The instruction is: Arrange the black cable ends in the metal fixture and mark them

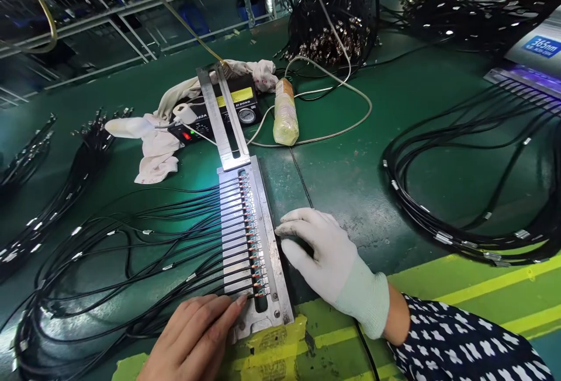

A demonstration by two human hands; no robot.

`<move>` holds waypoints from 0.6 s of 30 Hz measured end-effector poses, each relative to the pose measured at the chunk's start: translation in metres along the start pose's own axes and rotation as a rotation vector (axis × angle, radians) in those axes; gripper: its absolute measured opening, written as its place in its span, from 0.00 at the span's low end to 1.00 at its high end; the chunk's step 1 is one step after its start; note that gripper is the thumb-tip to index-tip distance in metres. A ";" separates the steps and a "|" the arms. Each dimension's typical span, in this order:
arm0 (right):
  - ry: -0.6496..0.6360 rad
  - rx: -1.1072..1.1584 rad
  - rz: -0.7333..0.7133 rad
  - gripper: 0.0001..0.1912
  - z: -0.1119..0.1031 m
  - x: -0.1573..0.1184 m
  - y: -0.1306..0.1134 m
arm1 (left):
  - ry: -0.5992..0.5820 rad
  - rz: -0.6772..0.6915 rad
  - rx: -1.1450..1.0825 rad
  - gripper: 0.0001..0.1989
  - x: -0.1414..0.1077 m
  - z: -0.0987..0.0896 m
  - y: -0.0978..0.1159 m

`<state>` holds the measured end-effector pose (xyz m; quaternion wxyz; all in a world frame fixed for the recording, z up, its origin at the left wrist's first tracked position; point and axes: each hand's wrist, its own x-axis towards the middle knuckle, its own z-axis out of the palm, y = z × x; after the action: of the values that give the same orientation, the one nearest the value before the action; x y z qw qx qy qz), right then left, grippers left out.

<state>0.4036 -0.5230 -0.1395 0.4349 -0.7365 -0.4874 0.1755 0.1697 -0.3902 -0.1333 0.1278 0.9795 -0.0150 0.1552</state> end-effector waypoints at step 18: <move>-0.033 0.011 0.010 0.10 -0.018 0.028 0.005 | 0.079 0.089 0.334 0.14 0.012 0.006 0.002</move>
<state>0.4317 -0.5083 -0.1290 0.4301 -0.7335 -0.4897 0.1926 0.1830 -0.3934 -0.1344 -0.0433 0.9785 -0.0272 0.1996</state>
